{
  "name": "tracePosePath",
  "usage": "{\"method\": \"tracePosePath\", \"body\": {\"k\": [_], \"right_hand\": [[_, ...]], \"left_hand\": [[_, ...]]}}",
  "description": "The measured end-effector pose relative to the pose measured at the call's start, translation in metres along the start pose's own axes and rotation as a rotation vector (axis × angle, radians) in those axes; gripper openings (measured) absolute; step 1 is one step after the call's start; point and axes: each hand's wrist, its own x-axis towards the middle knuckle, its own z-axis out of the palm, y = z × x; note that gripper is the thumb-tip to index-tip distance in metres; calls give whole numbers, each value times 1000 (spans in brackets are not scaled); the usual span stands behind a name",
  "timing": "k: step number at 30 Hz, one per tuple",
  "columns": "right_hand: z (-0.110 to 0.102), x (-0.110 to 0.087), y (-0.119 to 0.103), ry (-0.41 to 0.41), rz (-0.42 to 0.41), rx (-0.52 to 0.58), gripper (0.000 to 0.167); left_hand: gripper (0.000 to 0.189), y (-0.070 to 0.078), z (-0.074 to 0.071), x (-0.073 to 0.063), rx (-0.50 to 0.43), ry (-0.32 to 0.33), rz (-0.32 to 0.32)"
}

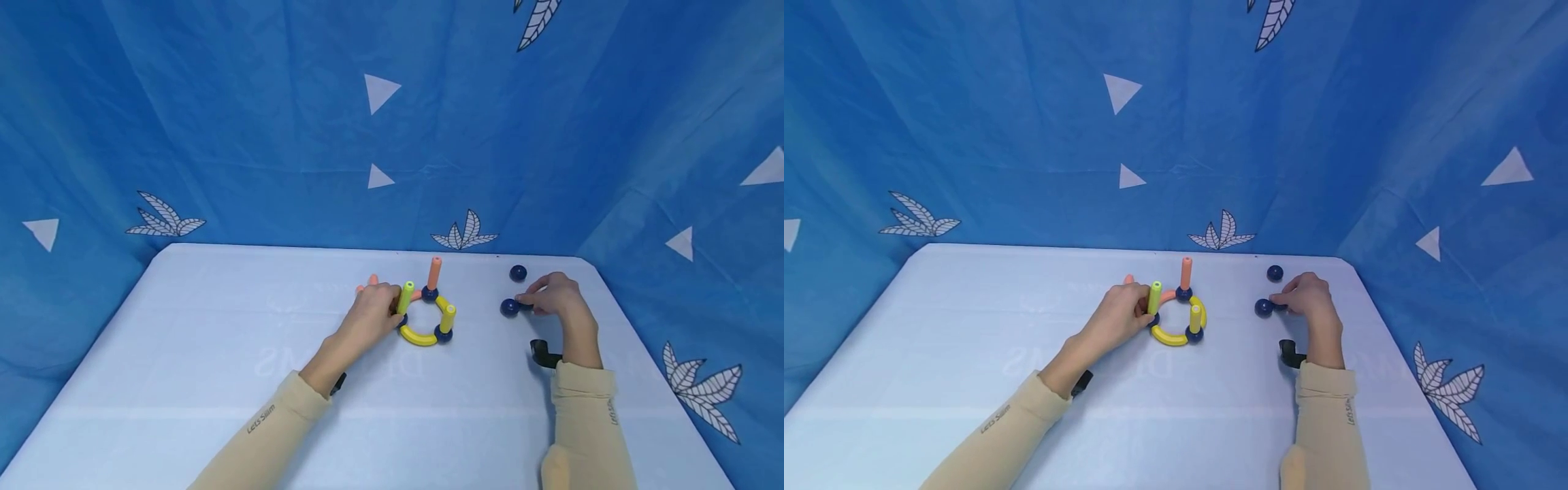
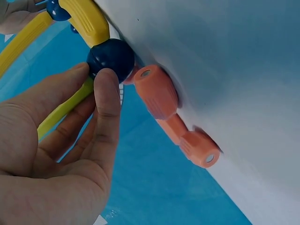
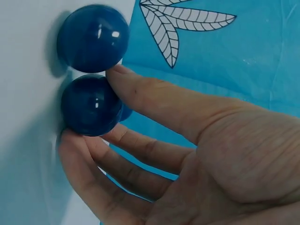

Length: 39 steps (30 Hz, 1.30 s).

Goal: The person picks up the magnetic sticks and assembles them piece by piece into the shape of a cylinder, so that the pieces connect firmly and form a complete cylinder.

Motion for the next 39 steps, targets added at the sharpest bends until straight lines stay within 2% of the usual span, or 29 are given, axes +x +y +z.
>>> {"method": "tracePosePath", "body": {"k": [4,7,11,16,20,23,26,29,32,35,39], "right_hand": [[4,2,-1,25,-15,-1,43],[7,0,-5,121,-89,27,39],[16,-11,-23,316,-314,130,39],[38,-29,-63,502,-630,304,39],[54,-42,-86,546,-839,439,37],[59,-49,-94,512,-946,511,36],[64,-50,-97,445,-974,503,36],[70,-47,-98,349,-954,445,36],[74,-44,-98,302,-920,395,37],[76,-43,-100,329,-902,406,37],[78,-39,-102,398,-903,474,36]], "left_hand": [[15,-1,0,0,-8,-15,-11],[15,0,1,0,-13,-30,-22],[16,0,1,0,0,-39,-14],[17,-1,1,-1,2,-37,-10],[17,0,3,1,18,-41,-17],[17,1,3,1,22,-46,-21],[17,1,3,1,23,-46,-18],[17,0,3,1,37,-48,-14],[17,0,2,1,45,-54,-16],[17,0,1,1,35,-56,-21],[17,-1,-1,1,21,-49,-16]]}}
